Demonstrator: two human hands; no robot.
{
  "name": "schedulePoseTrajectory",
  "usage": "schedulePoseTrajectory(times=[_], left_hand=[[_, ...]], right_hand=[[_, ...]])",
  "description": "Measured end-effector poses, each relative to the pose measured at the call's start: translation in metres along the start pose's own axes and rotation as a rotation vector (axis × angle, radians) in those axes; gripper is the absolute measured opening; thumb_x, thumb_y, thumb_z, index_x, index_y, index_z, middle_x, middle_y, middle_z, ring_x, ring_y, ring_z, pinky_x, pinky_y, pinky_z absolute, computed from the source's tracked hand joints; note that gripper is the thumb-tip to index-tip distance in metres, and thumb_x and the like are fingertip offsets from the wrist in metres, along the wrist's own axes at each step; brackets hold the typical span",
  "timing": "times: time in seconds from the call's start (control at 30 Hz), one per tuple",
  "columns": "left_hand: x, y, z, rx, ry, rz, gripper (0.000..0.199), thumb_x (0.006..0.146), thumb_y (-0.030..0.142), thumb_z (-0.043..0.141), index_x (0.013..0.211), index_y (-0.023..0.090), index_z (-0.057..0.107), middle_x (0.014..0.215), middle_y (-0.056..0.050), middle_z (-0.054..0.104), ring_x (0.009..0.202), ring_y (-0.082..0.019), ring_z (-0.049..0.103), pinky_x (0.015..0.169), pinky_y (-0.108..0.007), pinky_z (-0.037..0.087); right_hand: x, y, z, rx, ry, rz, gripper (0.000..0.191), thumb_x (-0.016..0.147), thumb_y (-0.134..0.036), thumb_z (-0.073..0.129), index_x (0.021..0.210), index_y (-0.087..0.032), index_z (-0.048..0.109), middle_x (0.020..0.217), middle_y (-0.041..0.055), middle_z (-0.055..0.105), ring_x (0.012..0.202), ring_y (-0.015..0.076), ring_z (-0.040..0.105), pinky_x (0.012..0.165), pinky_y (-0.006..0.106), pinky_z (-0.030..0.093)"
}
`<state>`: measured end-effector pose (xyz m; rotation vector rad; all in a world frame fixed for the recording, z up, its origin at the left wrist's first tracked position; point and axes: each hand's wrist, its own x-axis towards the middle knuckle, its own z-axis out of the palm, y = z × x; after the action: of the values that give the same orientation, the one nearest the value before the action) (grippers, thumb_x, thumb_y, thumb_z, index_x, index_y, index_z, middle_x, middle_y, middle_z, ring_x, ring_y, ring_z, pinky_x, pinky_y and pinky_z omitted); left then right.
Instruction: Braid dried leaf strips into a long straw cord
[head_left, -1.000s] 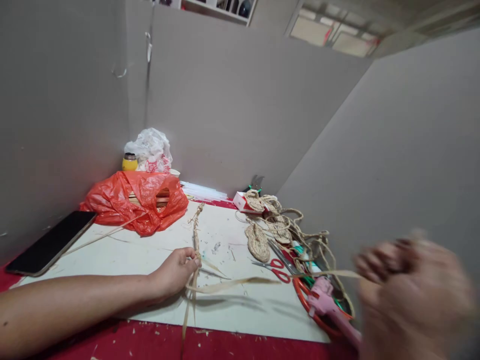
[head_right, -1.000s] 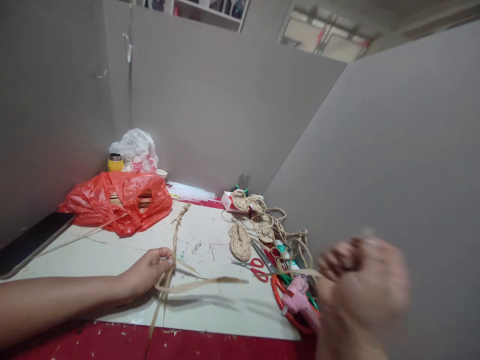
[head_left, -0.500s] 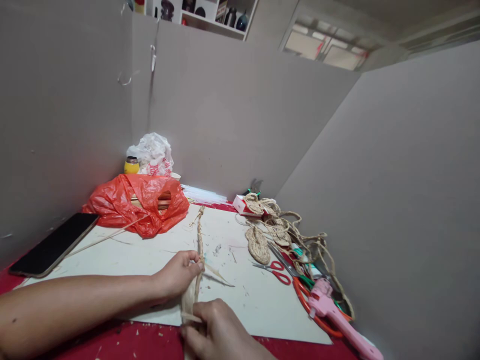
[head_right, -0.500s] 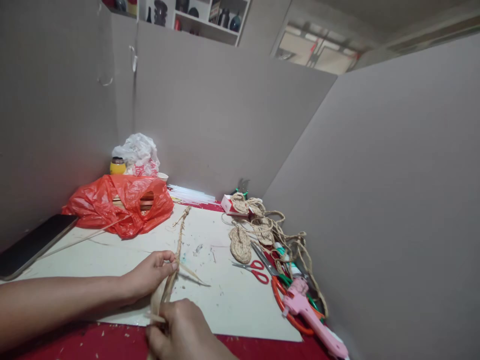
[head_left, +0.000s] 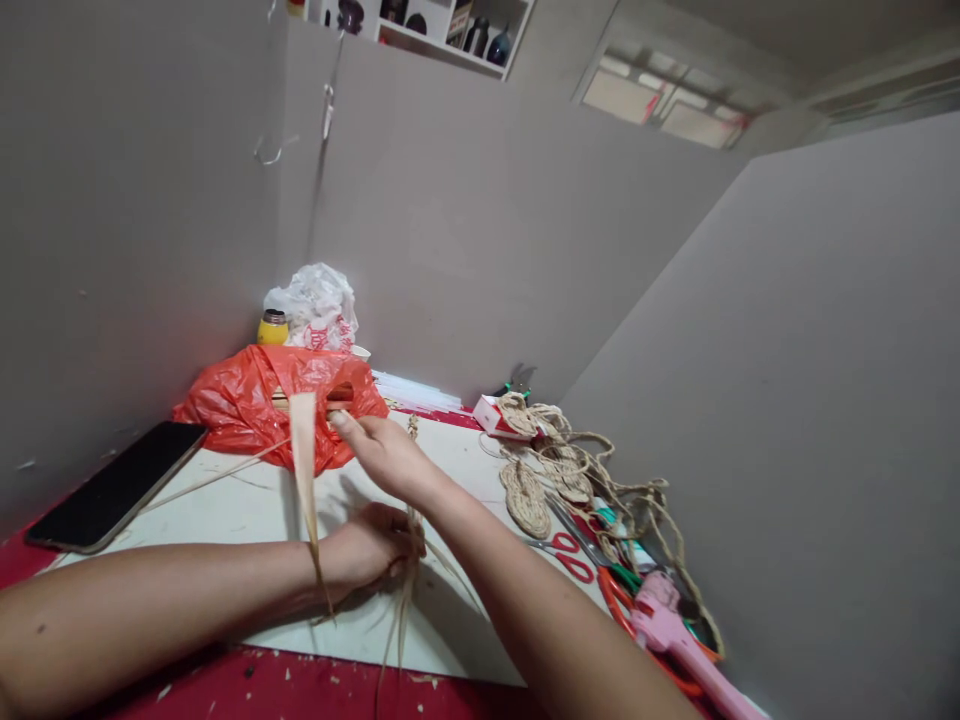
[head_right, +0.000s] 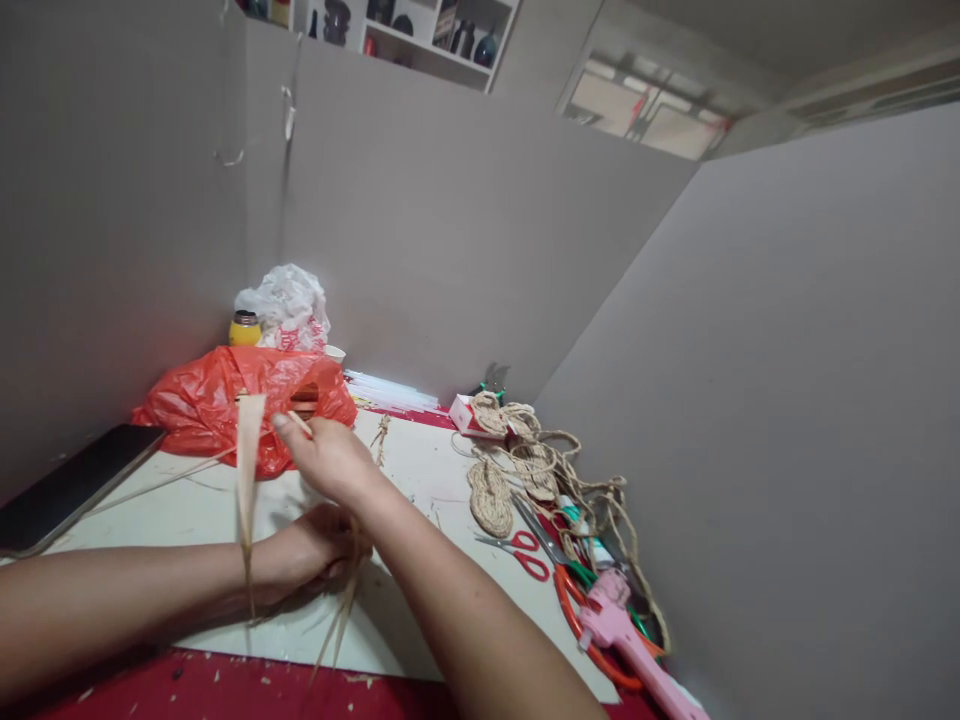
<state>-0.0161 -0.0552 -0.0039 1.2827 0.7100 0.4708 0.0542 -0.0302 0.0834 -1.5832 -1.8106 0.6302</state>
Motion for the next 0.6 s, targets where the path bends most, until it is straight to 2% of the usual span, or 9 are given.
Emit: schedulePoseTrajectory(times=[0.07, 0.17, 0.23, 0.3, 0.37, 0.47, 0.53, 0.6], left_hand=[[0.000, 0.000, -0.003, 0.008, -0.032, -0.023, 0.016, 0.068, 0.028, 0.057, 0.060, 0.017, 0.049, 0.040, 0.008, 0.035, 0.033, -0.005, 0.022, 0.039, -0.024, 0.011], [0.001, -0.001, -0.007, -0.034, -0.116, -0.036, 0.019, 0.070, 0.032, 0.057, 0.061, 0.018, 0.048, 0.039, 0.009, 0.035, 0.031, -0.005, 0.021, 0.037, -0.023, 0.011], [0.001, -0.001, -0.008, -0.072, -0.142, -0.041, 0.021, 0.070, 0.035, 0.057, 0.062, 0.018, 0.049, 0.039, 0.009, 0.035, 0.031, -0.005, 0.021, 0.036, -0.022, 0.012], [0.001, 0.000, -0.008, -0.092, -0.137, -0.064, 0.023, 0.070, 0.038, 0.059, 0.063, 0.018, 0.049, 0.039, 0.010, 0.034, 0.031, -0.004, 0.020, 0.036, -0.022, 0.011], [0.001, 0.001, -0.007, -0.102, -0.137, -0.088, 0.026, 0.069, 0.041, 0.061, 0.063, 0.018, 0.049, 0.039, 0.011, 0.033, 0.032, -0.004, 0.018, 0.035, -0.021, 0.010], [0.002, 0.002, -0.007, -0.101, -0.152, -0.094, 0.030, 0.070, 0.043, 0.063, 0.063, 0.018, 0.048, 0.040, 0.010, 0.034, 0.032, -0.004, 0.019, 0.034, -0.021, 0.010], [0.003, 0.001, -0.007, -0.108, -0.169, -0.087, 0.029, 0.072, 0.042, 0.062, 0.063, 0.018, 0.048, 0.040, 0.010, 0.034, 0.032, -0.004, 0.019, 0.034, -0.021, 0.011], [0.003, 0.001, -0.008, -0.124, -0.185, -0.090, 0.028, 0.073, 0.041, 0.061, 0.064, 0.018, 0.049, 0.040, 0.010, 0.032, 0.033, -0.004, 0.017, 0.034, -0.022, 0.010]], right_hand=[[-0.008, 0.009, -0.010, 0.046, 0.077, -0.005, 0.044, 0.087, -0.050, 0.039, 0.069, -0.017, 0.062, 0.060, 0.0004, 0.051, 0.059, 0.0151, 0.047, 0.055, 0.025, 0.036], [-0.044, 0.027, -0.048, 0.099, 0.153, 0.023, 0.034, 0.087, -0.041, 0.045, 0.081, -0.017, 0.068, 0.070, 0.0026, 0.059, 0.065, 0.0156, 0.051, 0.059, 0.025, 0.038], [-0.071, 0.041, -0.072, 0.103, 0.173, 0.090, 0.028, 0.083, -0.040, 0.053, 0.083, -0.017, 0.068, 0.066, 0.0011, 0.058, 0.058, 0.0136, 0.047, 0.055, 0.025, 0.036], [-0.094, 0.053, -0.084, 0.183, 0.166, 0.188, 0.030, 0.082, -0.042, 0.056, 0.096, -0.017, 0.065, 0.061, -0.0009, 0.057, 0.049, 0.0112, 0.041, 0.049, 0.024, 0.032], [-0.109, 0.063, -0.082, 0.294, 0.104, 0.271, 0.034, 0.081, -0.044, 0.058, 0.102, -0.017, 0.059, 0.062, -0.0008, 0.060, 0.047, 0.0105, 0.040, 0.047, 0.023, 0.032], [-0.118, 0.071, -0.064, 0.381, -0.017, 0.309, 0.027, 0.079, -0.043, 0.060, 0.084, -0.017, 0.056, 0.064, 0.0002, 0.062, 0.052, 0.0107, 0.045, 0.052, 0.022, 0.035], [-0.117, 0.074, -0.052, 0.366, -0.019, 0.276, 0.024, 0.078, -0.039, 0.062, 0.073, -0.016, 0.056, 0.064, -0.0007, 0.059, 0.057, 0.0110, 0.046, 0.055, 0.022, 0.036], [-0.115, 0.076, -0.043, 0.361, 0.026, 0.243, 0.022, 0.076, -0.036, 0.065, 0.071, -0.016, 0.058, 0.067, -0.0012, 0.057, 0.062, 0.0116, 0.048, 0.059, 0.022, 0.038]])
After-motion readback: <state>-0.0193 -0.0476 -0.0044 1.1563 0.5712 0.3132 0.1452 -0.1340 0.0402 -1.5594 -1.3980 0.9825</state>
